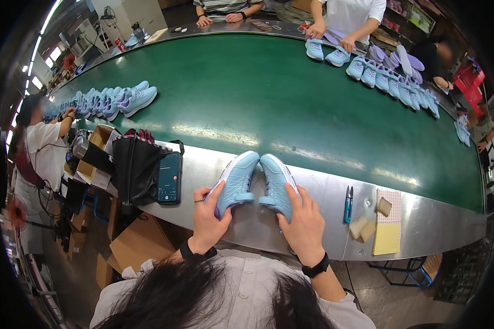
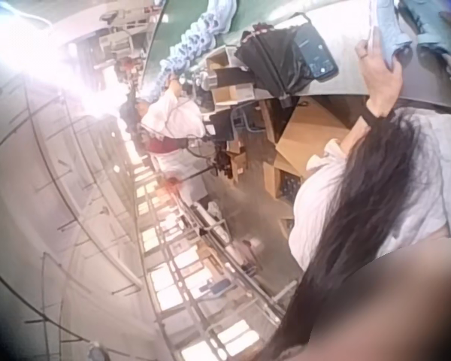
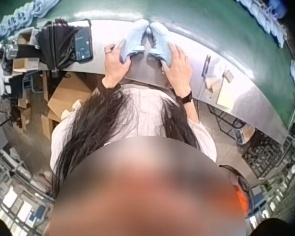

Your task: Inspecting and checking pairs of athletic shoes on a factory conveyor belt.

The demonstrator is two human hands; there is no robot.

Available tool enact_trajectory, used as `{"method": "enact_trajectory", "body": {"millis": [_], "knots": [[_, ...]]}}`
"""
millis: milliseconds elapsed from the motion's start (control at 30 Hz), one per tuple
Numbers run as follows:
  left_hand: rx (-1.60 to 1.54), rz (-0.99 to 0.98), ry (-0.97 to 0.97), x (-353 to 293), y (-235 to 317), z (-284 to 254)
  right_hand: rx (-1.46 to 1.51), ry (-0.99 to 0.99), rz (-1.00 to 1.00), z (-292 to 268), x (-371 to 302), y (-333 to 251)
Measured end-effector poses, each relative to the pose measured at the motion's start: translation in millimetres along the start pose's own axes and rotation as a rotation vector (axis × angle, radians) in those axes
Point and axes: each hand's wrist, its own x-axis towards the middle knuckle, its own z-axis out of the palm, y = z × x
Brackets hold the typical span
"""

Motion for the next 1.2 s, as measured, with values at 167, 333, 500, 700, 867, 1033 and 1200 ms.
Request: {"method": "enact_trajectory", "body": {"millis": [167, 333, 500, 700, 867, 1033, 1200], "knots": [[-0.137, -0.137, -0.059, 8.2, -2.2, -4.8, 0.149, -0.037, 0.038, 3.1, 8.0, 14.2], [-1.180, -0.676, -0.235, 18.0, -9.3, -7.2, 1.223, -0.394, 0.587, 9.5, 9.7, 26.8], [-0.473, -0.317, -0.241, 6.2, -7.9, -1.6, 0.934, -0.455, 0.235, 13.0, 4.8, 16.7], [0.085, 0.006, -0.234, 12.8, 33.7, -14.7, 1.058, -0.445, 0.638, 21.8, 42.0, 90.7], [0.305, 0.282, -0.435, 5.6, 53.4, -2.8, 1.255, -0.180, 0.761, 28.7, 74.5, 127.7], [0.344, 0.177, -0.378, 7.1, 51.4, 7.0, 1.246, 0.303, 0.551, 24.2, 75.4, 137.2], [0.312, 0.218, -0.292, 13.1, 40.1, 11.6, 1.393, 0.092, 0.640, 38.4, 56.8, 139.7]]}}
